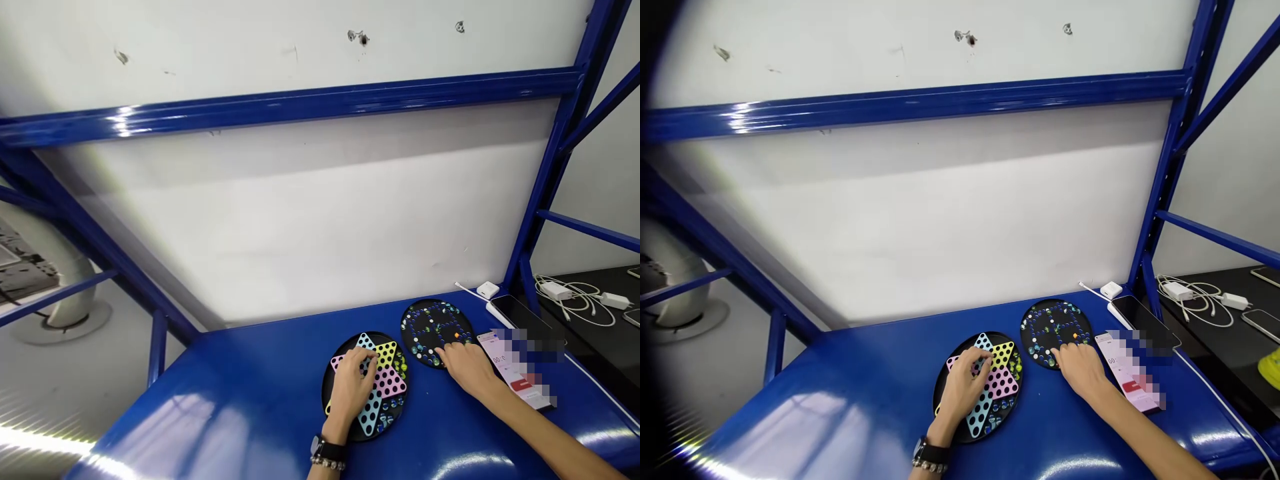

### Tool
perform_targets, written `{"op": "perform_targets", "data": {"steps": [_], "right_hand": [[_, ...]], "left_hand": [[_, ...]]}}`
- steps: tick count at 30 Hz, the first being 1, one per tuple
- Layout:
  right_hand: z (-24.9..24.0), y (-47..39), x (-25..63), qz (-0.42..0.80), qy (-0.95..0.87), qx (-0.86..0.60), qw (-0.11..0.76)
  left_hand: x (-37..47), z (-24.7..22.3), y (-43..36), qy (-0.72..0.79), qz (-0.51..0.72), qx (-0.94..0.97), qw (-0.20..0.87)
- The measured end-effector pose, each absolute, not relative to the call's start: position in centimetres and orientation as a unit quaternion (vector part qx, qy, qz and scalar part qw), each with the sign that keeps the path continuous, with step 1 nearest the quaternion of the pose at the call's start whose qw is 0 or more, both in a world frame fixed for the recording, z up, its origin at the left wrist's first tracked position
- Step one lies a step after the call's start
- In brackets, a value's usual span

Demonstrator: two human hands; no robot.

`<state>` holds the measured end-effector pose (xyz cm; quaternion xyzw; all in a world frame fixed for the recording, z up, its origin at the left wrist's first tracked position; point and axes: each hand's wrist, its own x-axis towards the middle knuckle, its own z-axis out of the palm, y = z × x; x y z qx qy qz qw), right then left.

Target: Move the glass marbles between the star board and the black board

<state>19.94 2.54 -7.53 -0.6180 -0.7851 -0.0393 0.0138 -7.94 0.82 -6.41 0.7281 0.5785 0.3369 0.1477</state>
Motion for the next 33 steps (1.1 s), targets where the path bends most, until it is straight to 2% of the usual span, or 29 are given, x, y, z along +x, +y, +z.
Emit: {"op": "perform_targets", "data": {"steps": [6, 12, 26, 33], "right_hand": [[-6.8, 3.1, 19.2, 0.001, -0.805, -0.593, -0.028], [-5.2, 4.0, 19.3, 0.065, -0.784, -0.617, 0.003], [-6.0, 3.9, 16.1, 0.01, -0.848, -0.528, -0.033], [-5.4, 3.9, 17.0, 0.056, -0.854, -0.517, -0.024]], "left_hand": [[-8.0, -6.5, 0.7, 0.584, 0.333, 0.724, 0.156], [-8.0, -6.5, 0.7, 0.582, 0.341, 0.724, 0.144], [-7.9, -6.3, 0.6, 0.583, 0.332, 0.728, 0.141], [-7.8, -6.1, 0.6, 0.583, 0.333, 0.729, 0.138]]}}
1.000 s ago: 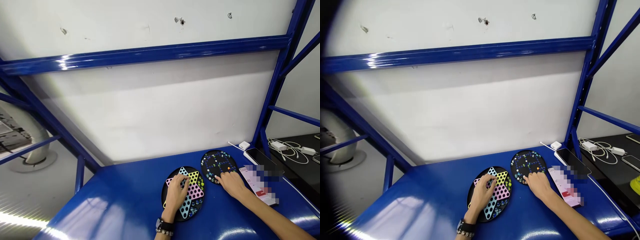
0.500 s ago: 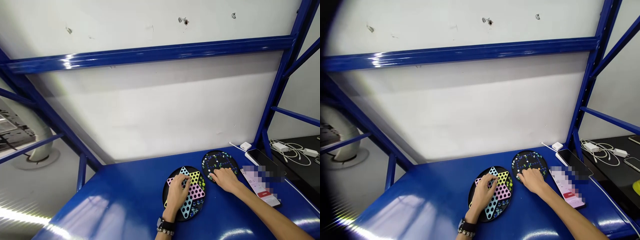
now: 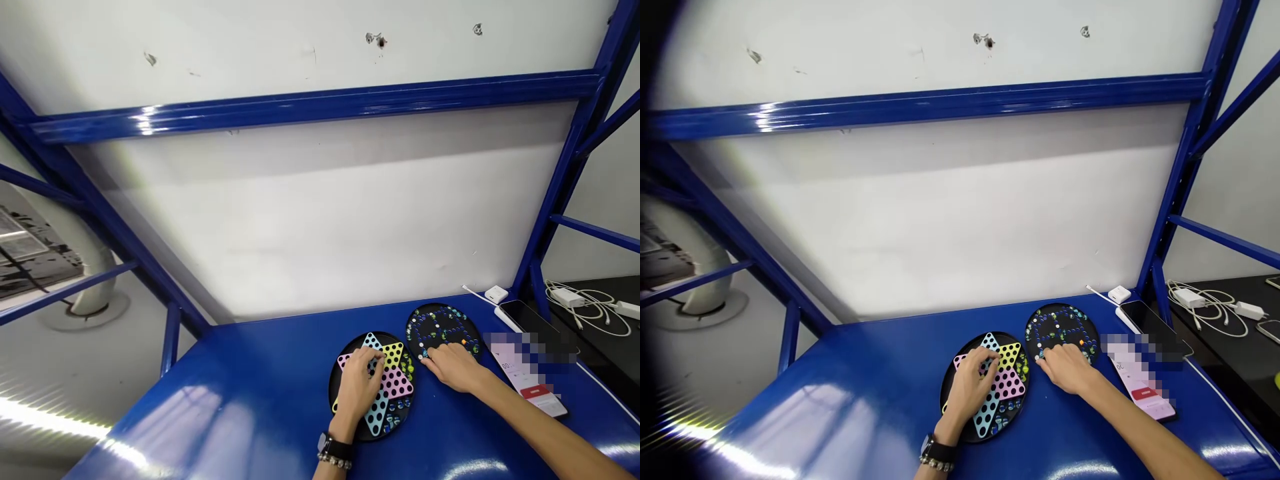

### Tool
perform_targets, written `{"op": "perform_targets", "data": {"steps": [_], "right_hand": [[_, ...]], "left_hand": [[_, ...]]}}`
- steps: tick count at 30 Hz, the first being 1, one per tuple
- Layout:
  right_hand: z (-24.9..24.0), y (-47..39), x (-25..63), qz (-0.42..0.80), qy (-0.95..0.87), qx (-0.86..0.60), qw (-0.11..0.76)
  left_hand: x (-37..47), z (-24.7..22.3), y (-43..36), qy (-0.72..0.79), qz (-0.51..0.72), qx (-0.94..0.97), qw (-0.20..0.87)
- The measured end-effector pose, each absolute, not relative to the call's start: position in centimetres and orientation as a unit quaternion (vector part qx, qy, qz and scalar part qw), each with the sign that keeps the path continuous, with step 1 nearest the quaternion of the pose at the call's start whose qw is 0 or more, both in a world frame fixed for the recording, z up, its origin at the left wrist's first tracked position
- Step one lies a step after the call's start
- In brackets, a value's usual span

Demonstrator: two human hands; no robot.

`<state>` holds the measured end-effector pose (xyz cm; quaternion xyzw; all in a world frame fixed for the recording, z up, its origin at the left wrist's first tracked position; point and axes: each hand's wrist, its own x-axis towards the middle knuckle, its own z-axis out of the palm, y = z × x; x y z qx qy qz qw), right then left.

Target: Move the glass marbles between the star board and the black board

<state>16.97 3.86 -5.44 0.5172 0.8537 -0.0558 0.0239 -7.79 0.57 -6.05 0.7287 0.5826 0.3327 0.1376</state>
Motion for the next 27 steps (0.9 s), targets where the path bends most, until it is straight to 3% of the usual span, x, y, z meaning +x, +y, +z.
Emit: {"op": "perform_targets", "data": {"steps": [8, 16, 27], "right_hand": [[-3.4, 7.7, 14.6, -0.094, 0.821, 0.56, -0.066], [-4.2, 10.0, 5.9, -0.05, 0.859, 0.508, -0.025], [-5.4, 9.9, 5.4, -0.023, 0.874, 0.484, -0.031]], "left_hand": [[-7.8, -6.2, 0.6, 0.577, 0.33, 0.732, 0.15], [-8.1, -6.9, 0.7, 0.573, 0.352, 0.728, 0.133], [-7.8, -6.4, 0.6, 0.572, 0.343, 0.73, 0.147]]}}
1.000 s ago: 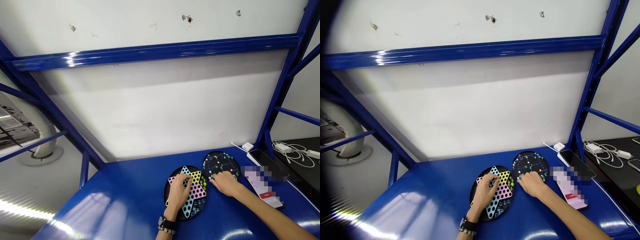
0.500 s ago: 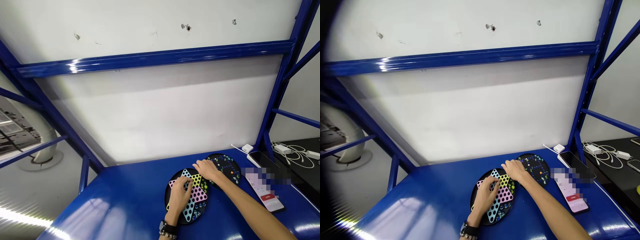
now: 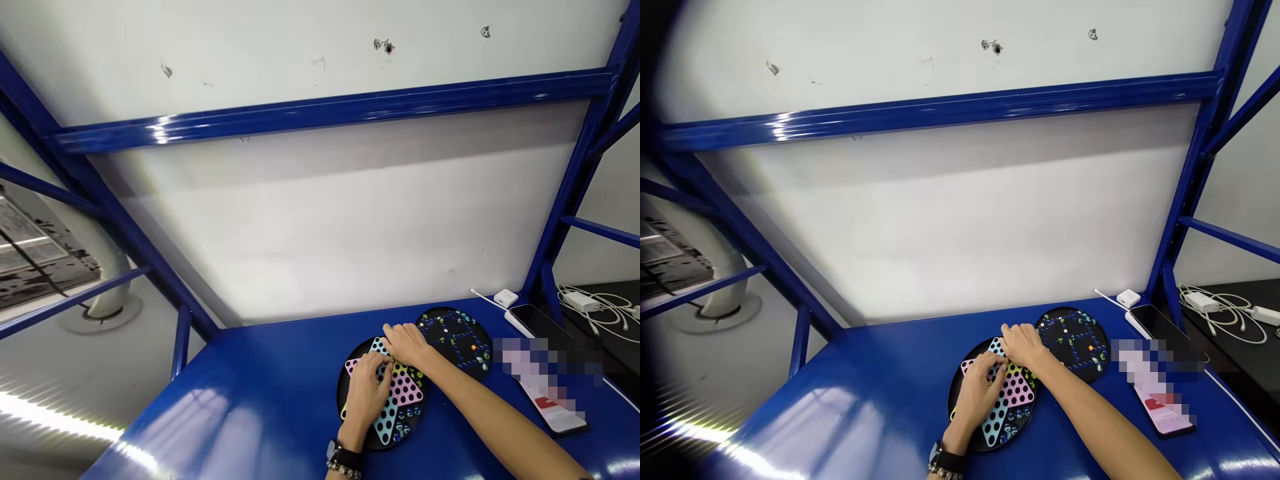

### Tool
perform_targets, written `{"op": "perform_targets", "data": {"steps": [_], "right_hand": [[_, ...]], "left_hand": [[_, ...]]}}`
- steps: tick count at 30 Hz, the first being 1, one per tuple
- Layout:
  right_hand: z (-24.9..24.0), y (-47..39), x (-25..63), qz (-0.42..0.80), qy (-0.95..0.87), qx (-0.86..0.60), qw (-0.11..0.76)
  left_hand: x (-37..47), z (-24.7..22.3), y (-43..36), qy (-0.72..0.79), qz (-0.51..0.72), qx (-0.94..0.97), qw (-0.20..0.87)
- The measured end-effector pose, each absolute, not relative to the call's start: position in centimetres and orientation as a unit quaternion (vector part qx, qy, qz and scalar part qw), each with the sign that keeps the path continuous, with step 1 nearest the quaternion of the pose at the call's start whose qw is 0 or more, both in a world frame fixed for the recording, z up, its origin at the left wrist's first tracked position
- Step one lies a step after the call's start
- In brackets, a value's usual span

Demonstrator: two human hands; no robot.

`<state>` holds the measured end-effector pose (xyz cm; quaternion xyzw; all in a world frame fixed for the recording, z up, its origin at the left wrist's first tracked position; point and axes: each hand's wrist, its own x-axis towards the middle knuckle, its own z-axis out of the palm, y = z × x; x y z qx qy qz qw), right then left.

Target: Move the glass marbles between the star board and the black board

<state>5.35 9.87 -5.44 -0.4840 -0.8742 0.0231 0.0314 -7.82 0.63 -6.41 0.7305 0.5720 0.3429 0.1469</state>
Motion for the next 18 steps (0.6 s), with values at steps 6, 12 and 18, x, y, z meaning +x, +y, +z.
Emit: {"op": "perform_targets", "data": {"steps": [6, 12, 18], "right_hand": [[-5.8, 10.0, 4.5, 0.024, -0.883, -0.467, 0.033], [-6.3, 10.0, 4.8, 0.021, -0.889, -0.456, 0.038], [-6.6, 9.4, 4.9, 0.013, -0.897, -0.439, 0.06]], "left_hand": [[-8.0, -6.7, 0.7, 0.568, 0.353, 0.728, 0.151], [-8.1, -6.7, 0.8, 0.562, 0.354, 0.732, 0.152], [-8.0, -6.7, 0.8, 0.566, 0.355, 0.73, 0.145]]}}
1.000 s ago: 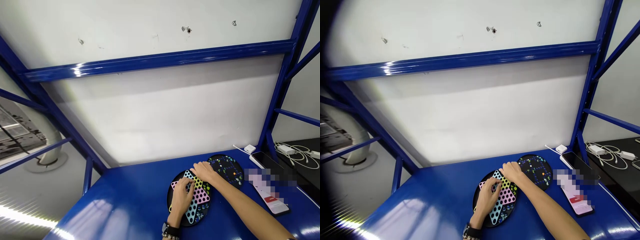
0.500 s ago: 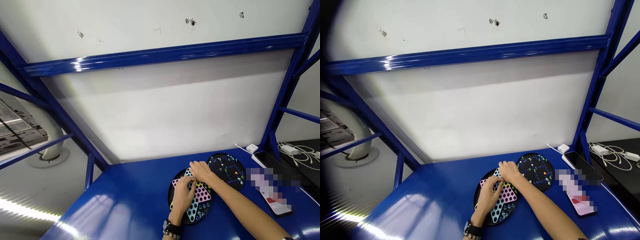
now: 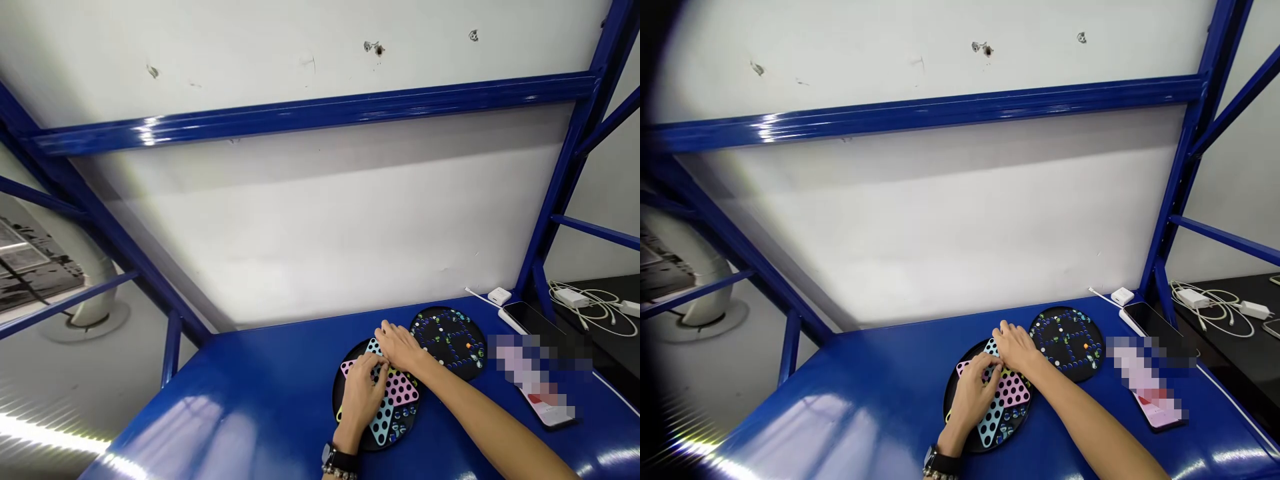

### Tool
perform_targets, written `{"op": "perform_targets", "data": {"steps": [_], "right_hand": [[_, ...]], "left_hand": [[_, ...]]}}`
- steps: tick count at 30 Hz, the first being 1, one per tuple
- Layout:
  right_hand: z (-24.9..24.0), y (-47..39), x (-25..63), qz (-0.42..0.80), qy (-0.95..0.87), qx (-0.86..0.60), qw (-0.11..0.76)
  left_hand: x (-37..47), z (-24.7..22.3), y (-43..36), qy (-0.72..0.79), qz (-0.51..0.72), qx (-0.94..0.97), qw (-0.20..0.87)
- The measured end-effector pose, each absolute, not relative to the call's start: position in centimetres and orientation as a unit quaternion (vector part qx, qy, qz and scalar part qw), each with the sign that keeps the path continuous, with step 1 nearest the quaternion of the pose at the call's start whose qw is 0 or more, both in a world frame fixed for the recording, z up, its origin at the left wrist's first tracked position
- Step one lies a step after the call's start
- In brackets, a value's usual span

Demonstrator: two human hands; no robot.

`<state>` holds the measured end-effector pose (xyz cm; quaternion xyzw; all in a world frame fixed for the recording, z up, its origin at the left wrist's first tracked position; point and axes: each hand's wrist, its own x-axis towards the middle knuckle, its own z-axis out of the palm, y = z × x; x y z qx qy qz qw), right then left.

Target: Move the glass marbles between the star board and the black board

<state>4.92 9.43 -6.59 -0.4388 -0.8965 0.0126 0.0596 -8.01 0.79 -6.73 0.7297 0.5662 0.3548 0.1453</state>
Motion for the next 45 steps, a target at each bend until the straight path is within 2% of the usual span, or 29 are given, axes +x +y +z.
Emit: {"op": "perform_targets", "data": {"steps": [5, 9, 15, 20, 25, 31, 37, 45], "right_hand": [[-6.7, 9.1, 5.3, 0.01, -0.902, -0.423, 0.082], [-6.9, 9.0, 6.3, 0.075, -0.902, -0.412, 0.103], [-7.5, 8.6, 9.2, 0.18, -0.851, -0.427, 0.248], [-8.2, 9.4, 13.9, 0.117, -0.785, -0.463, 0.394], [-9.2, 10.9, 20.2, 0.058, -0.705, -0.539, 0.457], [-10.1, 11.4, 23.6, 0.112, -0.647, -0.605, 0.45], [-9.5, 10.6, 22.3, 0.228, -0.703, -0.564, 0.367], [-9.7, 10.4, 22.4, 0.265, -0.725, -0.563, 0.295]], "left_hand": [[-8.1, -6.8, 0.8, 0.568, 0.355, 0.73, 0.139], [-8.1, -6.8, 0.8, 0.569, 0.357, 0.727, 0.139], [-8.1, -6.5, 0.8, 0.572, 0.353, 0.727, 0.138], [-8.2, -6.7, 0.7, 0.575, 0.353, 0.725, 0.135], [-8.2, -6.9, 0.8, 0.577, 0.359, 0.723, 0.129], [-8.1, -6.7, 0.9, 0.577, 0.361, 0.72, 0.132], [-8.2, -6.7, 0.9, 0.577, 0.363, 0.719, 0.132], [-8.2, -6.6, 0.8, 0.578, 0.359, 0.719, 0.142]]}}
